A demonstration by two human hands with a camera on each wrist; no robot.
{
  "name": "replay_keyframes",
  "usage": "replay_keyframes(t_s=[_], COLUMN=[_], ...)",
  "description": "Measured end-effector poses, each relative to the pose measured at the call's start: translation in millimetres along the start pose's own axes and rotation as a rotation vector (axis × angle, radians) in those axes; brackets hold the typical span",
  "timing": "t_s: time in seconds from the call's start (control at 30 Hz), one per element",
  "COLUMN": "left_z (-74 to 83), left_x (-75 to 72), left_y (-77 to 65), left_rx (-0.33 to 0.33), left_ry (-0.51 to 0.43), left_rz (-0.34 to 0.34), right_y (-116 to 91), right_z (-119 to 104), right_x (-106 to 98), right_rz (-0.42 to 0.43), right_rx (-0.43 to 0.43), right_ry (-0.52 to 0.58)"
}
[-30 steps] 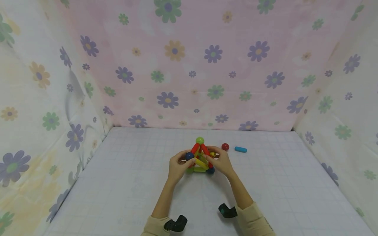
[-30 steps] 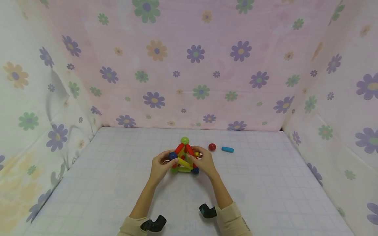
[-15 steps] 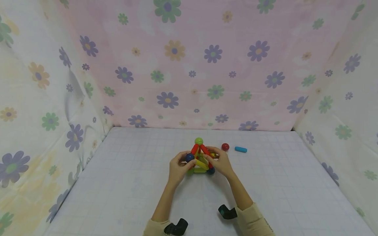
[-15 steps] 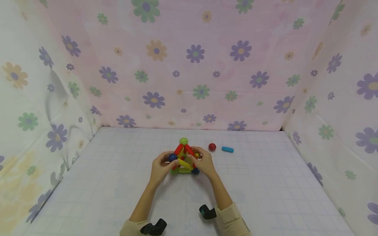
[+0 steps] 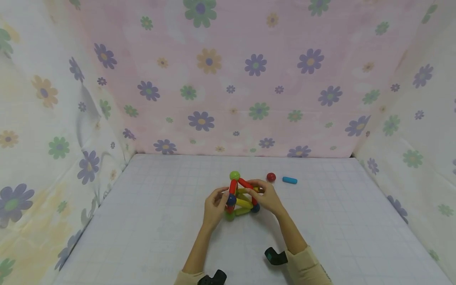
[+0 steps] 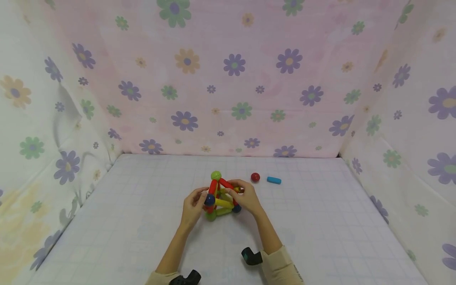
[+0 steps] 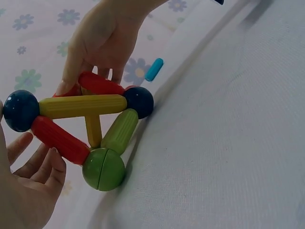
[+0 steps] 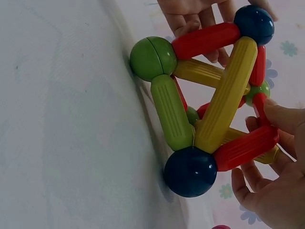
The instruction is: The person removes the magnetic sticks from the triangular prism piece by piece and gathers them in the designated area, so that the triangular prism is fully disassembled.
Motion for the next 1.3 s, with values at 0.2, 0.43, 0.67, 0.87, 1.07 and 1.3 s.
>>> replay_keyframes(t_s=[0.2, 0.43, 0.67, 0.87, 1.07, 1.3], left_z=[1.0, 14.1, 12.2, 10.0, 10.1, 7.3], left_x=[-2.6, -4.2, 1.8, 3.9, 3.5, 3.8], left_y=[4.2, 13.3, 18.1, 16.3, 16.6, 16.6], left_rx=[-0.02, 0.026, 0.008, -0.033, -0.046, -0.064], left_ry=[0.021, 0.126, 0.092, 0.048, 0.041, 0.025], left_rz=[0.079, 0.158, 0.042, 0.011, 0.007, -0.005], right_y=[-0.1, 6.7, 8.0, 7.3, -2.6, -3.0], right_z=[1.7, 23.4, 27.6, 24.9, -10.3, -19.5], right_x=[0.5, 7.0, 13.4, 13.7, 6.7, 4.4], right_rz=[-0.037, -0.119, -0.228, -0.218, -0.126, -0.034], right_rx=[-0.02, -0.042, -0.065, -0.073, -0.087, -0.074], right_ry=[-0.02, -0.043, -0.008, -0.011, 0.002, 0.018])
Point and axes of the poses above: each hand's wrist, its own y-axis towards the middle knuckle, its own x-axis out of the palm, z = x × y, the point moved 6 cm from there along y, towards the middle knuckle, and after that the axes turned 6 degrees about x, right-handed, at the moved point
